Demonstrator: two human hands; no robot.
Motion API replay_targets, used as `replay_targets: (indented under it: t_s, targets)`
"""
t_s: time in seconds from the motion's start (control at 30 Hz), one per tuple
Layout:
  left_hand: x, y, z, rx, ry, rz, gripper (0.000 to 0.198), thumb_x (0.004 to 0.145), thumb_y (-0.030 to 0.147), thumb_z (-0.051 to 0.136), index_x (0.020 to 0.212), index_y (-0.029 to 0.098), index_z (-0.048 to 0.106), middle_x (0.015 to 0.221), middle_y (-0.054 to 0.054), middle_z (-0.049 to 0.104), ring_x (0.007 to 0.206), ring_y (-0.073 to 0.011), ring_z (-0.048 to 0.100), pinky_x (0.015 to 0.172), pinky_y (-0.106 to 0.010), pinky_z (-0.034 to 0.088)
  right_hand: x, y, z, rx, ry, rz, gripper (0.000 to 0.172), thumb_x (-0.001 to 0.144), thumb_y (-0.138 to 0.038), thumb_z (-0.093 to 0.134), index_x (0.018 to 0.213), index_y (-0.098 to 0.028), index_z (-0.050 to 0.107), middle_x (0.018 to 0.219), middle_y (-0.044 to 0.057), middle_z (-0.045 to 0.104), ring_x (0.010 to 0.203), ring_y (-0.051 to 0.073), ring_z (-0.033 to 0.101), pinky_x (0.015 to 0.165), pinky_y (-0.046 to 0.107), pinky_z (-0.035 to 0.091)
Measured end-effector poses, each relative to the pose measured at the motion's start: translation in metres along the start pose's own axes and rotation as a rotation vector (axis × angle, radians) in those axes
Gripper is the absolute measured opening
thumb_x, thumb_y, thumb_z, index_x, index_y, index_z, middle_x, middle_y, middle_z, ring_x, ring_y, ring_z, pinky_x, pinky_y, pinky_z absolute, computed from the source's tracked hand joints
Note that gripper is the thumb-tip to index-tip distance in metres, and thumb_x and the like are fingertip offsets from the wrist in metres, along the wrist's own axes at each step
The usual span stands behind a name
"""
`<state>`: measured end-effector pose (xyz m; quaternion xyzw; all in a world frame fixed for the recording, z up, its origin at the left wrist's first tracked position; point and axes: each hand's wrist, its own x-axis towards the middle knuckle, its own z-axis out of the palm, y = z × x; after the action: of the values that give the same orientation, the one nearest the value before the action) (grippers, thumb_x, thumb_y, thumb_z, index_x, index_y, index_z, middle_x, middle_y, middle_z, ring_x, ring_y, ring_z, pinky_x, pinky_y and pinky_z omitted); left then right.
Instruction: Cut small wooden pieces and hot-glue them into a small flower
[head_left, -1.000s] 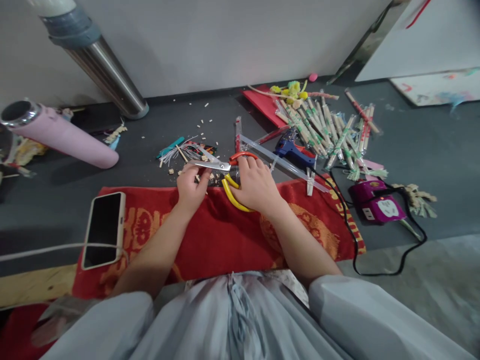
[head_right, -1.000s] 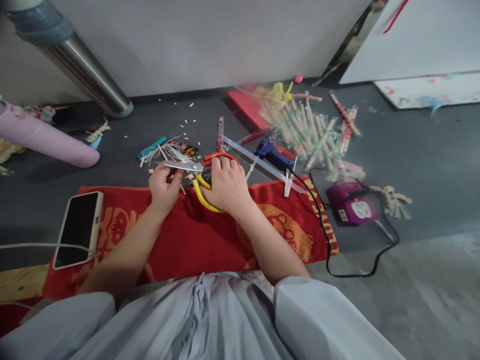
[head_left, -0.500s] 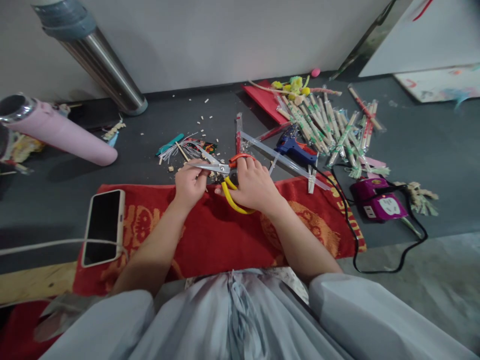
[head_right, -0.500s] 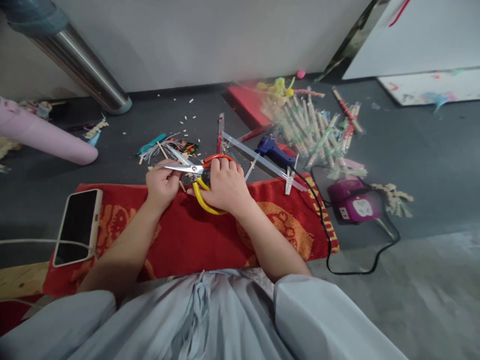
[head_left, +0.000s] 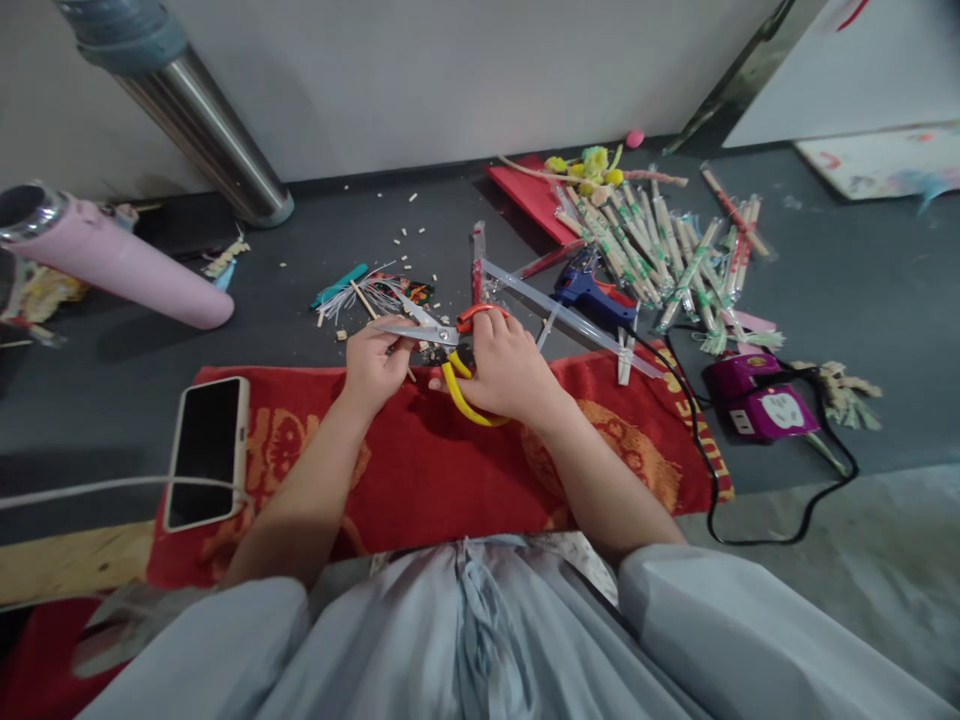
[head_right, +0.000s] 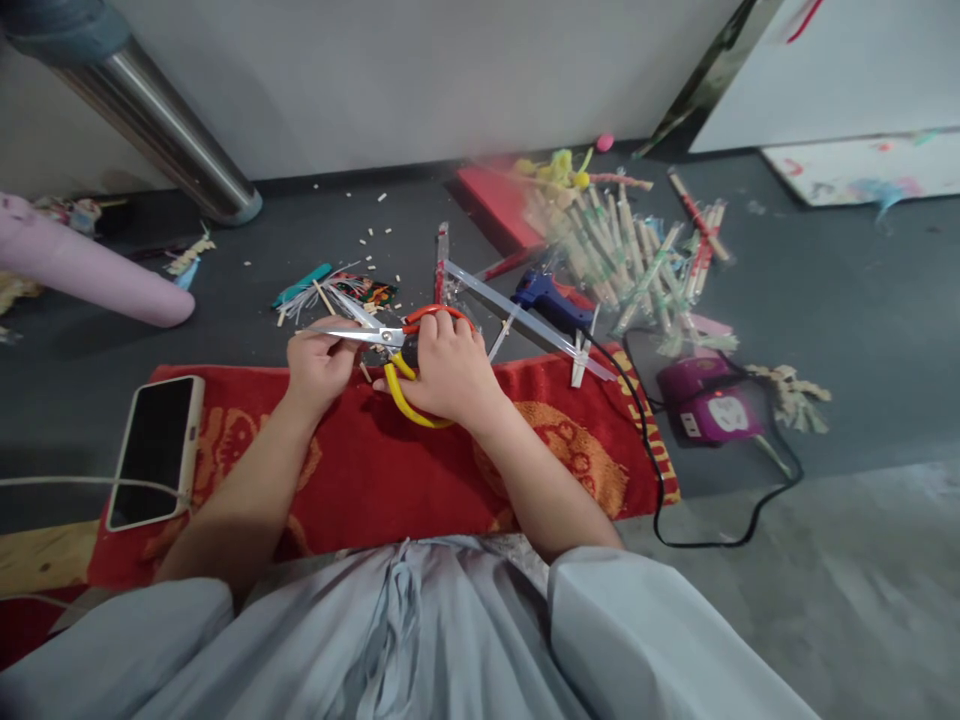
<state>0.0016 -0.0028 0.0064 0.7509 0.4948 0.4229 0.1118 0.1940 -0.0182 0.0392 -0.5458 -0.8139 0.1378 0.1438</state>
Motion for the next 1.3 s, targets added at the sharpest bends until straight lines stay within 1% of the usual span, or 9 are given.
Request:
replay_targets:
  t_s: [0.17, 0.3, 0.5, 0.6, 0.73, 0.9, 1.17, 1.23, 1.3]
  targets:
    - [-0.001, -0.001, 0.004, 0.014, 0.011, -0.022, 0.023, 0.085, 0.028, 0.051, 0.069, 0.018, 0.064, 0.076, -0.003, 0.071, 0.079, -0.0142, 0.066, 0.078, -0.027, 0.052, 0.004, 0.008, 0.003, 0.063, -0.001, -0.048, 0.058, 0.078, -0.056, 0.051, 0.114, -0.010, 0.051, 0.115, 0.019, 0.057, 0.110, 0.033, 0.052, 0.094, 0.047, 0.043]
    - [-0.002, -0.001, 0.005, 0.037, 0.025, -0.018, 0.025, 0.087, 0.032, 0.050, 0.072, 0.018, 0.065, 0.078, -0.003, 0.070, 0.079, -0.0143, 0.064, 0.077, -0.028, 0.051, 0.008, 0.010, 0.005, 0.100, 0.014, -0.098, 0.049, 0.077, -0.044, 0.054, 0.112, -0.010, 0.051, 0.115, 0.019, 0.058, 0.111, 0.031, 0.053, 0.098, 0.045, 0.041]
    - [-0.002, -0.001, 0.004, 0.053, 0.068, 0.012, 0.025, 0.087, 0.033, 0.050, 0.075, 0.018, 0.066, 0.080, -0.004, 0.071, 0.079, -0.0140, 0.065, 0.076, -0.027, 0.051, 0.012, 0.009, 0.010, 0.160, 0.027, -0.092, 0.050, 0.072, -0.038, 0.058, 0.112, -0.009, 0.050, 0.114, 0.019, 0.059, 0.109, 0.031, 0.054, 0.097, 0.045, 0.042]
    - [-0.002, -0.002, 0.005, 0.061, 0.090, 0.007, 0.022, 0.085, 0.032, 0.052, 0.077, 0.018, 0.068, 0.081, -0.004, 0.072, 0.079, -0.0144, 0.065, 0.076, -0.027, 0.052, 0.011, 0.008, 0.012, 0.195, 0.057, -0.084, 0.057, 0.071, -0.043, 0.062, 0.112, -0.006, 0.049, 0.112, 0.019, 0.059, 0.107, 0.031, 0.054, 0.098, 0.043, 0.041]
    - [-0.002, -0.001, 0.004, 0.077, 0.098, -0.024, 0.023, 0.086, 0.032, 0.052, 0.080, 0.018, 0.070, 0.084, -0.004, 0.073, 0.081, -0.0148, 0.066, 0.077, -0.027, 0.052, 0.010, 0.007, 0.016, 0.247, 0.093, -0.084, 0.067, 0.068, -0.060, 0.062, 0.111, -0.010, 0.048, 0.109, 0.018, 0.058, 0.106, 0.031, 0.054, 0.096, 0.046, 0.041]
    - [-0.002, 0.001, 0.004, 0.067, 0.109, -0.006, 0.023, 0.085, 0.031, 0.052, 0.079, 0.018, 0.070, 0.083, -0.004, 0.073, 0.080, -0.0150, 0.067, 0.077, -0.027, 0.053, 0.010, 0.006, 0.017, 0.215, 0.095, -0.095, 0.072, 0.066, -0.071, 0.058, 0.107, -0.012, 0.049, 0.106, 0.018, 0.058, 0.102, 0.033, 0.055, 0.094, 0.048, 0.042]
    - [-0.001, 0.001, 0.002, 0.019, 0.101, -0.007, 0.029, 0.087, 0.035, 0.050, 0.073, 0.018, 0.069, 0.077, -0.004, 0.073, 0.077, -0.0148, 0.068, 0.076, -0.027, 0.053, 0.008, 0.004, 0.015, 0.164, 0.077, -0.092, 0.074, 0.067, -0.071, 0.057, 0.109, -0.011, 0.048, 0.107, 0.019, 0.057, 0.104, 0.033, 0.054, 0.093, 0.049, 0.042]
    - [0.000, 0.002, 0.002, -0.020, 0.088, -0.036, 0.031, 0.086, 0.039, 0.051, 0.073, 0.018, 0.069, 0.075, -0.004, 0.072, 0.076, -0.0150, 0.067, 0.075, -0.028, 0.053, 0.008, 0.005, 0.015, 0.177, 0.089, -0.082, 0.074, 0.067, -0.071, 0.056, 0.109, -0.010, 0.048, 0.108, 0.019, 0.057, 0.105, 0.033, 0.053, 0.094, 0.048, 0.042]
    - [0.000, 0.004, 0.003, -0.068, 0.087, -0.112, 0.033, 0.086, 0.045, 0.052, 0.074, 0.018, 0.068, 0.073, -0.004, 0.070, 0.072, -0.0146, 0.066, 0.070, -0.027, 0.053, 0.009, 0.005, 0.016, 0.189, 0.109, -0.067, 0.073, 0.069, -0.071, 0.056, 0.109, -0.010, 0.049, 0.108, 0.019, 0.057, 0.106, 0.032, 0.053, 0.094, 0.046, 0.042]
